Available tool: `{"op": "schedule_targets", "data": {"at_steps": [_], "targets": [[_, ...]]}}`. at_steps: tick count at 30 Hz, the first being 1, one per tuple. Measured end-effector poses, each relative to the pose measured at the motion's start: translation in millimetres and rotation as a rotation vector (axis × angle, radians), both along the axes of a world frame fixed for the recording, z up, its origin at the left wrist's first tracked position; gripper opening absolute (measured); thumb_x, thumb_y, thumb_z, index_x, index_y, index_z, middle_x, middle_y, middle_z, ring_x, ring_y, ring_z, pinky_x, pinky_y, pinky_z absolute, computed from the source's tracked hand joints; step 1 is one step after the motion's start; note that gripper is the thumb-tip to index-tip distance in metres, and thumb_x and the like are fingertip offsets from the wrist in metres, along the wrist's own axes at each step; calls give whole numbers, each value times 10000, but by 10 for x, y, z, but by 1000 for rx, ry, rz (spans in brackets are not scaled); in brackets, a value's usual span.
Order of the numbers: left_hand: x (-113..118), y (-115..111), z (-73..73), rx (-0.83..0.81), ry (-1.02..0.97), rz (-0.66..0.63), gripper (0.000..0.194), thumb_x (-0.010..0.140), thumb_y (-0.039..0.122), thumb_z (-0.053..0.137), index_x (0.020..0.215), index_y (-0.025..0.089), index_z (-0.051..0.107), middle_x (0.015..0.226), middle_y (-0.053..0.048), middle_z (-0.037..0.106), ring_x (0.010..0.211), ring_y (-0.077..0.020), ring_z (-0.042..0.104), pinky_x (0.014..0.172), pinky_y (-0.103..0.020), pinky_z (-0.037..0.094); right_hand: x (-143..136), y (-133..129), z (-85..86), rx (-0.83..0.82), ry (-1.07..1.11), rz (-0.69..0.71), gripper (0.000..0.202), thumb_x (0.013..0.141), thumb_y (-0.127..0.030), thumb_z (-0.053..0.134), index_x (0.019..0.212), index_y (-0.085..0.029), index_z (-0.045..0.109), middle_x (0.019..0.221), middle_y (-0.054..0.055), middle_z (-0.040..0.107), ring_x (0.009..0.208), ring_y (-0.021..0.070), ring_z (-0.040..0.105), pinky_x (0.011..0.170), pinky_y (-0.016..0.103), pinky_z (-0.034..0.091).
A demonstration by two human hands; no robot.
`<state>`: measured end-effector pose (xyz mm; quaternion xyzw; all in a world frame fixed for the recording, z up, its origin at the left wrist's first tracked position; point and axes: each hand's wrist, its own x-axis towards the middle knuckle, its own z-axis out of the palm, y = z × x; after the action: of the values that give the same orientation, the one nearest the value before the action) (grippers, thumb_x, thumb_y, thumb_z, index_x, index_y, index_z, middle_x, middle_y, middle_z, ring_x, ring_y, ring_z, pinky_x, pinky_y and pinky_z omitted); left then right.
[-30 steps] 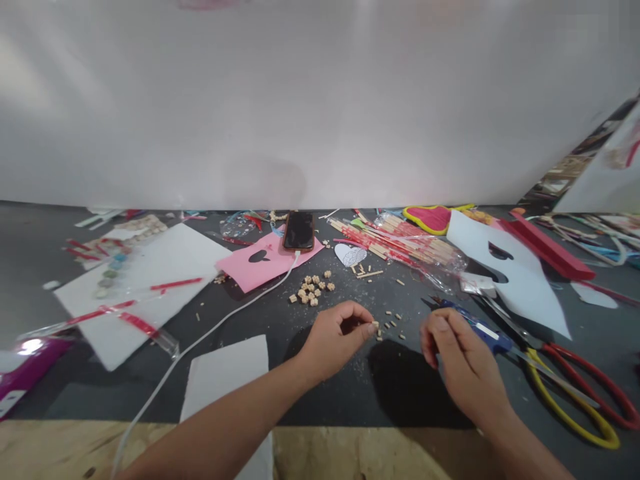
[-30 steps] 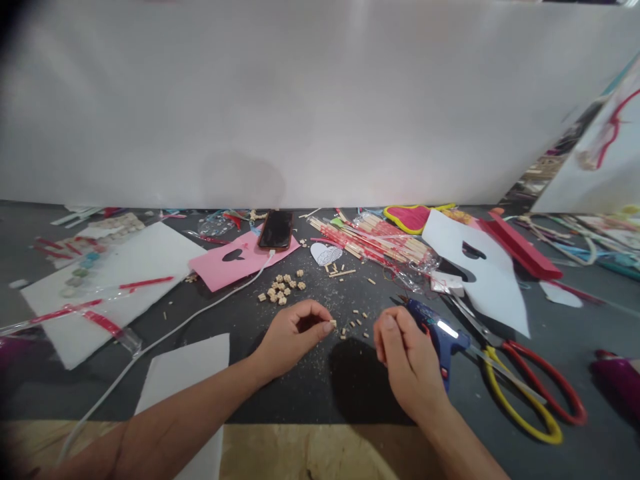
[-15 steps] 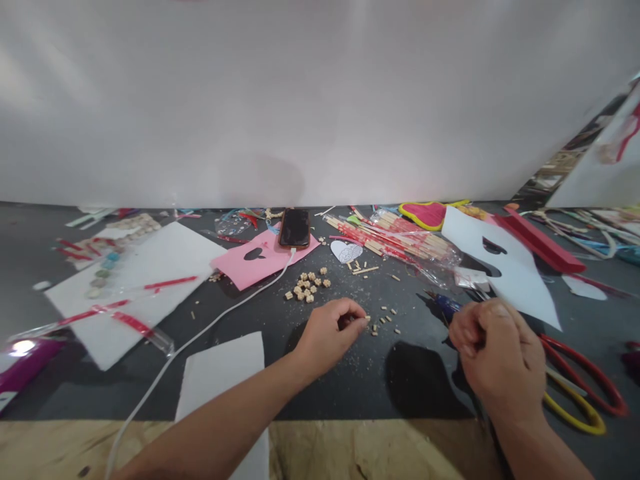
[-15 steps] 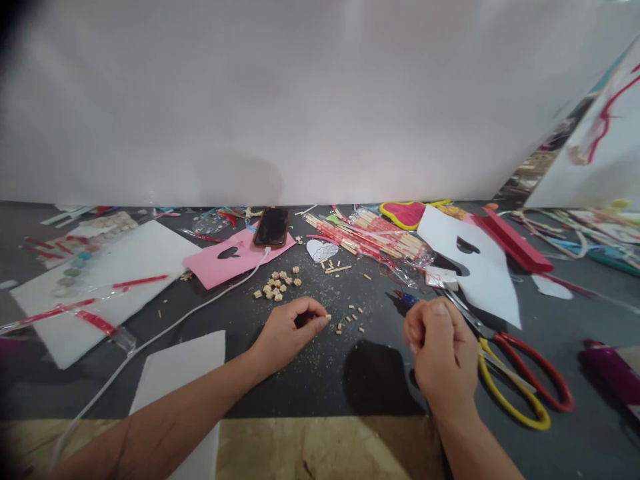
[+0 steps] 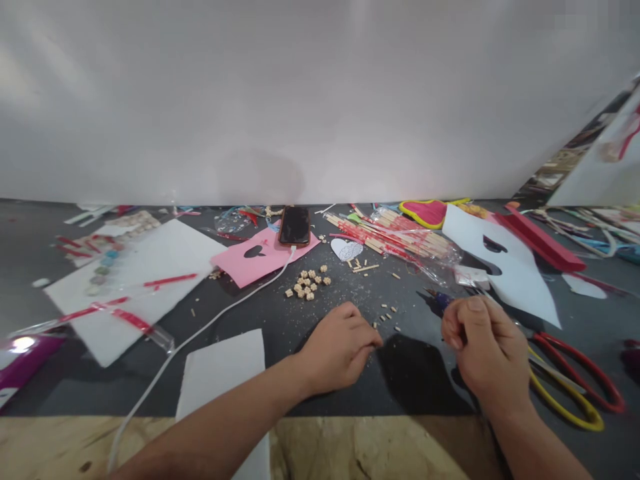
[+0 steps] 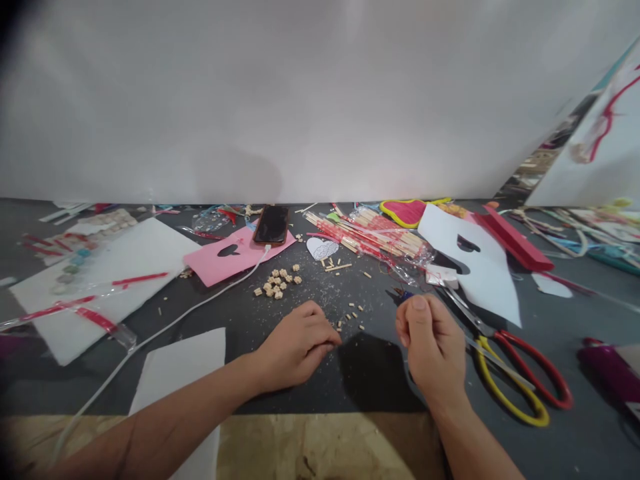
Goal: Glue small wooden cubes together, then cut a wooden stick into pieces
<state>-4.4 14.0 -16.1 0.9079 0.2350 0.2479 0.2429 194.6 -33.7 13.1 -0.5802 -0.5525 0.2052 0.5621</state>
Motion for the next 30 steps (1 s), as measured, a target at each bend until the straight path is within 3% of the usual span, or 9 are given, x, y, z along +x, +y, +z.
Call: {"op": "schedule_targets", "data": {"at_steps": [4, 12, 15, 19, 22, 26, 30], "targets": [[-10, 12, -37, -12, 46, 6, 170, 770, 111, 493, 858, 183, 619, 818, -17, 667, 795, -166, 525, 817, -326, 368, -48, 7, 24, -35, 67, 16, 290, 903, -352, 410, 656, -212, 466, 534, -43, 436, 440, 87, 373, 428, 253, 288], [-24, 65, -32, -67, -56, 203, 245, 778, 53, 444, 879, 172, 632, 821, -33, 671, 804, -175, 520, 792, -328, 381, -62, 7, -25, -75, 14, 26, 151, 859, -352, 492, 839, -209, 534, 604, -36, 481, 461, 81, 419, 446, 232, 354], [-32, 88, -18, -128, -47, 308, 218, 799, 97, 458, 905, 175, 632, 831, -36, 666, 828, -186, 509, 770, -320, 394, -63, 4, -30, -106, -52, -17, 155, 822, -359, 540, 882, -216, 532, 608, -33, 488, 472, 94, 443, 439, 228, 372], [-25, 92, -19, -178, -40, 345, 189, 825, 172, 471, 927, 191, 629, 824, -33, 657, 825, -188, 514, 747, -313, 405, -64, 13, -33, -166, -79, 12, 197, 835, -384, 507, 941, -218, 520, 591, -36, 482, 480, 107, 465, 430, 224, 379], [-19, 78, -17, -197, -56, 356, 187, 821, 238, 503, 964, 193, 615, 793, -35, 644, 818, -192, 521, 728, -308, 415, -31, 22, -47, -153, -146, 53, 249, 887, -387, 402, 789, -213, 549, 613, -12, 499, 517, 111, 490, 447, 228, 373], [-29, 67, -13, -144, -148, 359, 241, 810, 224, 521, 1044, 188, 567, 917, -45, 635, 904, -192, 517, 824, -322, 405, 13, 34, -64, -78, -328, 29, 336, 857, -360, 464, 565, -201, 505, 800, 45, 566, 710, 147, 556, 568, 249, 420], [-37, 74, -36, -97, -178, 389, 275, 785, 114, 496, 1041, 192, 563, 1052, -58, 596, 1013, -201, 484, 916, -339, 370, -12, 64, -93, -90, -308, -27, 138, 795, -351, 556, 811, -215, 565, 862, 42, 570, 628, 125, 535, 543, 248, 434]]}}
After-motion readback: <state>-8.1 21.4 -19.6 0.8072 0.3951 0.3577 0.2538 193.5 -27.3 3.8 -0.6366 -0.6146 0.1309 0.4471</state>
